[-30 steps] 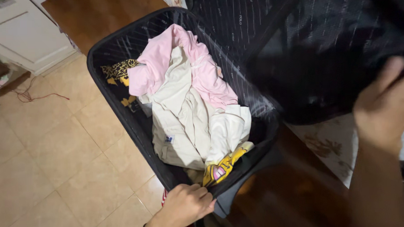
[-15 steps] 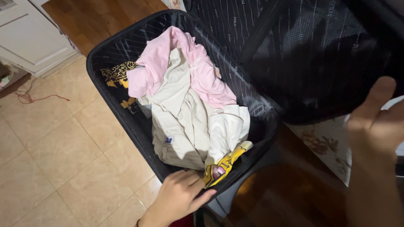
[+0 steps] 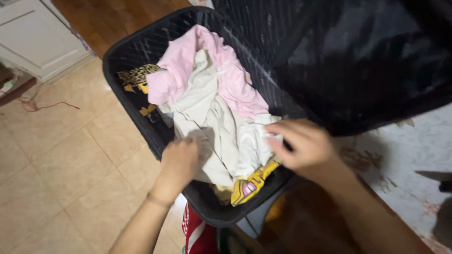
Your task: The person irons a black pair of shorts on a wooden table using a handheld iron. After ironing, they place the shorts on a yellow hanger and then retrieve a white cloth from a suitcase, unfolding it on the table.
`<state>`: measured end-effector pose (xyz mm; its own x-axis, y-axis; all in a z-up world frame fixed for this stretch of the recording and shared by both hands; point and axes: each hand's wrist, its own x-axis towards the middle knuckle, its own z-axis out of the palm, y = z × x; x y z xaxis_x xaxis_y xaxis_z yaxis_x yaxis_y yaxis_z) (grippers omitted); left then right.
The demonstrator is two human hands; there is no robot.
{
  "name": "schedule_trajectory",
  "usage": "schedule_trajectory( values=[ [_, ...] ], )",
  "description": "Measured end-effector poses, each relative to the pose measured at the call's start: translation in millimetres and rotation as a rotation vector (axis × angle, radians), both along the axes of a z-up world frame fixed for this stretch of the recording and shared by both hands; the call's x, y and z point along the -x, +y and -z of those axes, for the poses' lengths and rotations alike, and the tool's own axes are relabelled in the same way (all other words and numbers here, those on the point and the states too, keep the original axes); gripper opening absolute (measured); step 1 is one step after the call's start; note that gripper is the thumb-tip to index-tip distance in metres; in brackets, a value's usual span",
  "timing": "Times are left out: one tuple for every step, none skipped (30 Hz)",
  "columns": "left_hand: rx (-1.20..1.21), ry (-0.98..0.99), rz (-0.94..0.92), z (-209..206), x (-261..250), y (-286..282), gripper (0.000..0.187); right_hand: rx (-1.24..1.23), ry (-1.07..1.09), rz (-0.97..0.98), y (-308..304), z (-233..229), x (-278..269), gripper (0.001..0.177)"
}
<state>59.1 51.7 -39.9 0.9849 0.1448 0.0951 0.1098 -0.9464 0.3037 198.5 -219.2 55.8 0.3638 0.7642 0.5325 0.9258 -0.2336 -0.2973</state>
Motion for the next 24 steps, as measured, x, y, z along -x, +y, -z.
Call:
schedule_trajectory(
  values=[
    [-0.099,0.060,-0.028,9.1,-16.6,10.8,0.033,0.109,0.289,0.026,23.0,12.8,-1.8,0.021],
    [-0.046,0.088,0.004,19.9,-29.8,18.7,0.042,0.225,0.368,0.014,44.1,27.0,-6.6,0.024],
    [0.008,0.115,0.036,31.5,-44.1,23.3,0.053,0.341,0.445,0.002,63.9,42.0,-12.1,0.027],
    [-0.028,0.180,0.137,42.9,-59.5,25.4,0.059,0.505,0.453,-0.006,80.3,56.3,-16.0,0.031],
    [-0.063,0.246,0.238,53.8,-69.7,24.0,0.064,0.669,0.458,-0.015,91.6,68.4,-18.6,0.036],
    [-0.093,0.286,0.239,63.5,-73.6,20.6,0.057,0.745,0.452,0.020,97.7,77.7,-19.2,0.040],
    [-0.123,0.326,0.239,71.9,-75.6,16.6,0.050,0.822,0.445,0.055,104.2,85.7,-18.1,0.044],
    [-0.157,0.365,0.242,78.6,-75.9,15.1,0.043,0.894,0.438,0.093,110.7,92.4,-15.2,0.049],
    [-0.191,0.384,0.269,84.0,-74.2,13.7,0.044,0.848,0.391,0.077,115.5,97.2,-11.4,0.049],
    [-0.230,0.393,0.296,87.2,-76.9,12.9,0.046,0.800,0.336,0.065,119.8,99.8,-9.9,0.051],
    [-0.268,0.402,0.321,89.5,-81.5,12.8,0.048,0.751,0.280,0.053,123.1,101.4,-9.9,0.052],
    [-0.291,0.431,0.331,92.7,-82.1,9.2,0.046,0.748,0.336,0.044,125.5,104.0,-10.3,0.053],
    [-0.314,0.460,0.342,95.2,-81.7,6.0,0.044,0.744,0.392,0.036,127.5,107.0,-9.5,0.054],
    [-0.339,0.493,0.348,96.4,-79.5,5.1,0.042,0.738,0.449,0.022,128.6,110.1,-6.9,0.056],
    [-0.349,0.448,0.339,95.8,-77.7,3.5,0.041,0.765,0.475,0.034,128.0,112.7,-3.8,0.055],
    [-0.369,0.397,0.330,92.6,-78.8,4.7,0.039,0.784,0.495,0.049,128.7,114.5,-2.0,0.056],
    [-0.388,0.346,0.320,87.6,-78.5,5.8,0.038,0.803,0.515,0.064,129.6,115.9,-1.5,0.056],
    [-0.346,0.230,0.300,80.8,-77.4,8.0,0.037,0.751,0.489,0.054,130.8,116.9,-2.3,0.062],
    [-0.304,0.114,0.279,72.8,-74.6,11.0,0.035,0.700,0.463,0.043,131.2,118.0,-3.5,0.069],
    [-0.257,-0.002,0.267,64.8,-72.1,10.9,0.034,0.651,0.444,0.041,129.3,119.7,-4.5,0.076],
    [-0.222,0.023,0.192,56.2,-74.3,11.1,0.031,0.651,0.462,0.112,128.4,122.2,-7.5,0.072],
    [-0.179,0.054,0.119,48.0,-76.5,9.5,0.029,0.658,0.488,0.183,126.6,125.3,-11.0,0.068],
    [-0.137,0.086,0.046,39.5,-76.7,7.4,0.026,0.665,0.513,0.254,125.7,128.7,-15.5,0.065],
    [-0.016,0.036,0.019,29.7,-74.8,7.9,0.028,0.464,0.596,0.212,124.2,130.4,-22.5,0.053]
  ],
)
